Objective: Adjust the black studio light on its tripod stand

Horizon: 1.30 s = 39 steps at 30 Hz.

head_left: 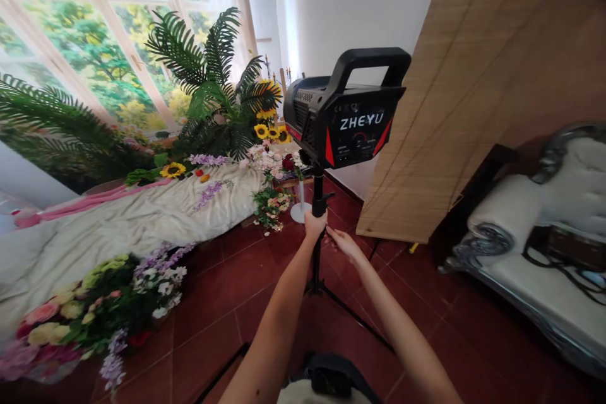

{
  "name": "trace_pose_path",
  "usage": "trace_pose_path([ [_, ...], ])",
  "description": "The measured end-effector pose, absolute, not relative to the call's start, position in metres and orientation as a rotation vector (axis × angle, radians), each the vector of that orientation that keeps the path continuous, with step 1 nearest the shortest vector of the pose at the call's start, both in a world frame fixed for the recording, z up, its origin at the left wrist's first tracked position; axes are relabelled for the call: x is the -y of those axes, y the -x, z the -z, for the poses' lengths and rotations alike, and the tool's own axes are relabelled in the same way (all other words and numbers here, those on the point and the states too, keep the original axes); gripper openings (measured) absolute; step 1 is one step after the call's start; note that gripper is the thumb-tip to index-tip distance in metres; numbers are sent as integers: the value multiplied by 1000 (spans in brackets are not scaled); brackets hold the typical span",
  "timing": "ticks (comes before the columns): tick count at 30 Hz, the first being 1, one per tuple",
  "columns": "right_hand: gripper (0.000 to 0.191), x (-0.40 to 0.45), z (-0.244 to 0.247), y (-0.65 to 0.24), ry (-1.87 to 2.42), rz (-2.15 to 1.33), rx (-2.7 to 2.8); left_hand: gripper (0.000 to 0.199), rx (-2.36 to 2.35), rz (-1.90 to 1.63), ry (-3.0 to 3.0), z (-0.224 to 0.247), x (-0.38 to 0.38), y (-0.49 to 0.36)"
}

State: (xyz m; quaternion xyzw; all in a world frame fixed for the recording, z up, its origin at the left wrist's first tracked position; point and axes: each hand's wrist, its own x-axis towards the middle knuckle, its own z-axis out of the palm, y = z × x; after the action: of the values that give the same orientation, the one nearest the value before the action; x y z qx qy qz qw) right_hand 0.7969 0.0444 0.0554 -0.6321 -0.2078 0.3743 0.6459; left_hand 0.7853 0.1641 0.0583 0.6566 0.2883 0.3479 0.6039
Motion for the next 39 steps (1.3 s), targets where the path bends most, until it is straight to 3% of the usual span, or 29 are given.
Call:
trace_pose_path([
  [4,45,-43,-53,-799,1570,-722,585,22,-660,-833,-1504,-56,-164,-789],
  [13,29,-29,-51,-792,2064,-42,838,21,-660,-845,-1475,-57,-160,-790],
  [16,35,-25,-56,-794,1942,-192,791,20,-662,-847,-1467,-60,-159,-789],
  [21,65,-30,-68,-802,1720,-818,407,22,-688,-809,-1472,-62,-158,-788],
  [23,69,-35,-73,-804,1663,-963,297,22,-684,-827,-1482,-62,-159,-789],
  [28,45,-42,-69,-807,1632,-972,287,22,-668,-839,-1507,-58,-161,-791],
  [32,21,-41,-65,-815,1734,-538,575,21,-676,-841,-1488,-55,-161,-793],
  [39,58,-60,-110,-827,1470,-220,755,17,-599,-882,-1508,-58,-160,-790],
])
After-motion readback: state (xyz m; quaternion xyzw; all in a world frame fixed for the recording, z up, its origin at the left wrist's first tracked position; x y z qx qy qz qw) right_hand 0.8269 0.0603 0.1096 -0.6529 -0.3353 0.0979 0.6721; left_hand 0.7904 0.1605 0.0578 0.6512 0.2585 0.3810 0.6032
